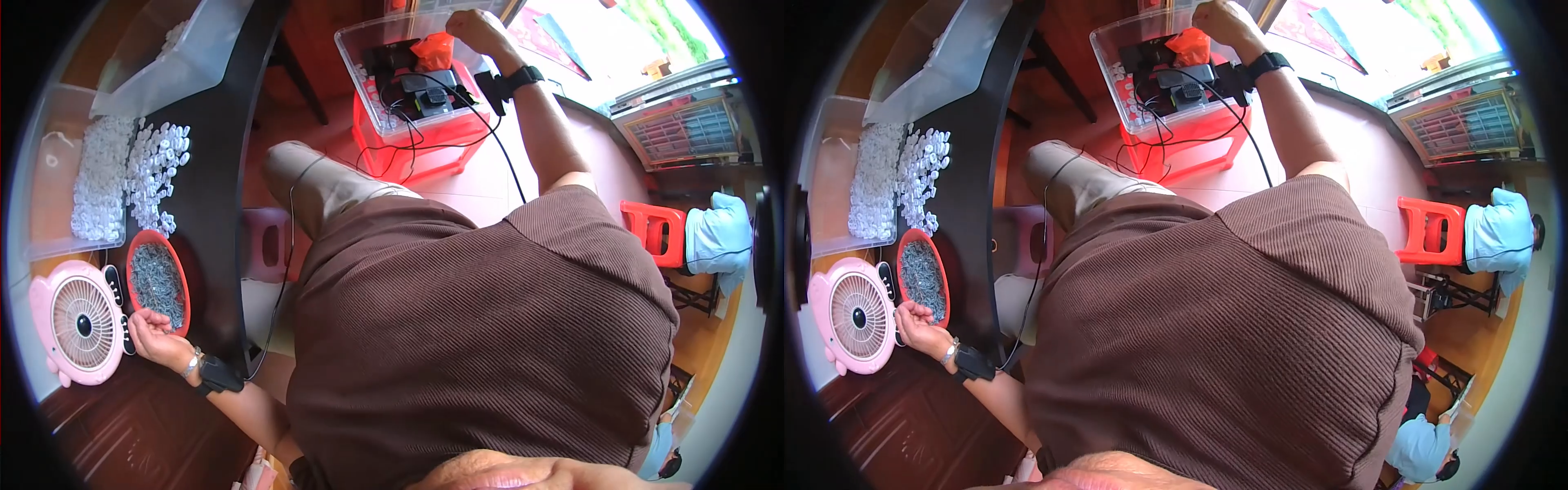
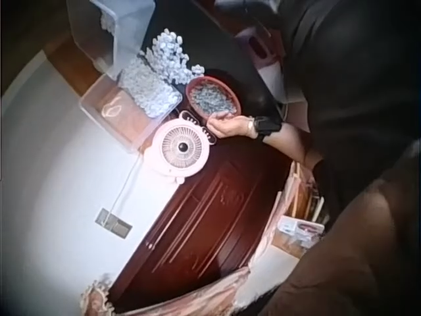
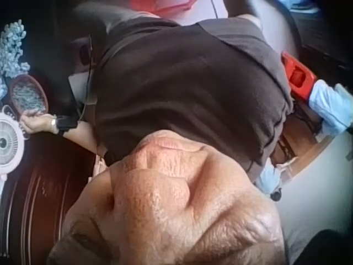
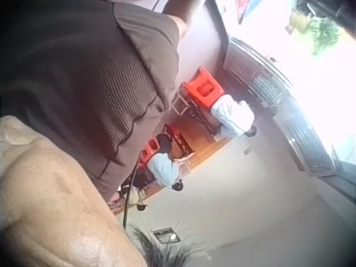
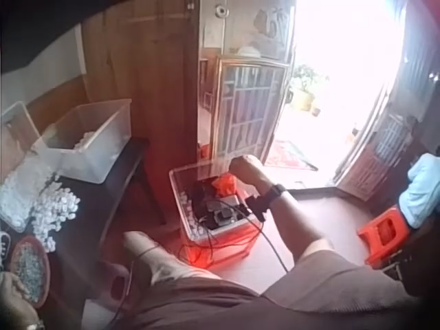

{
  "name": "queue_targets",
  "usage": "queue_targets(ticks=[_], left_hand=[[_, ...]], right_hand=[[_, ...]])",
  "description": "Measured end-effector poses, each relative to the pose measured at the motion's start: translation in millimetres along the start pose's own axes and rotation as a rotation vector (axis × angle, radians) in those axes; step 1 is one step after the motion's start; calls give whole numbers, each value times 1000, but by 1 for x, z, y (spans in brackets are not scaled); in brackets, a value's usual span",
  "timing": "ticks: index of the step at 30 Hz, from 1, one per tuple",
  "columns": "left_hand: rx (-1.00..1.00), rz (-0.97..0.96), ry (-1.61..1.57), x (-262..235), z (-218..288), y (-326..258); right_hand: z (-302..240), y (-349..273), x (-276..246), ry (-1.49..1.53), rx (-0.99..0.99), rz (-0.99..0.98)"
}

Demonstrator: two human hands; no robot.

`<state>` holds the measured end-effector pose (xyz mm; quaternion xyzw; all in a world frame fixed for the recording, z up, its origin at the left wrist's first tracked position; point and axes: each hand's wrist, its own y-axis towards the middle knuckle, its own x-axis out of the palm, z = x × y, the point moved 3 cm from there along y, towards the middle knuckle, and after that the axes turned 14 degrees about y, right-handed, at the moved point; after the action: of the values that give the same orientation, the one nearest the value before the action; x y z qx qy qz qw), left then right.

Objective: The recorder is manually assembling small white plastic components by inserting metal pins into them at a desk.

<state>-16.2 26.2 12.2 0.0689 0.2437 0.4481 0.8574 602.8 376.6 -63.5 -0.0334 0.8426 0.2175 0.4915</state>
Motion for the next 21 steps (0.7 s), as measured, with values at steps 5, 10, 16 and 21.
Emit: queue_targets(ticks=[5,10,16,21], left_hand=[[51,-40,22,-2,-5,3],[18,19,-9,-3,-3,6],[-57,56,-68,-5,4,-2],[-5,14,-115,-6,2,-1]], right_hand=[[-20,-8,-11,26,-1,29],[-29,-2,-10,-232,-318,-49],[-146,10,12,236,-162,-135],[-282,17,24,547,-485,-164]])
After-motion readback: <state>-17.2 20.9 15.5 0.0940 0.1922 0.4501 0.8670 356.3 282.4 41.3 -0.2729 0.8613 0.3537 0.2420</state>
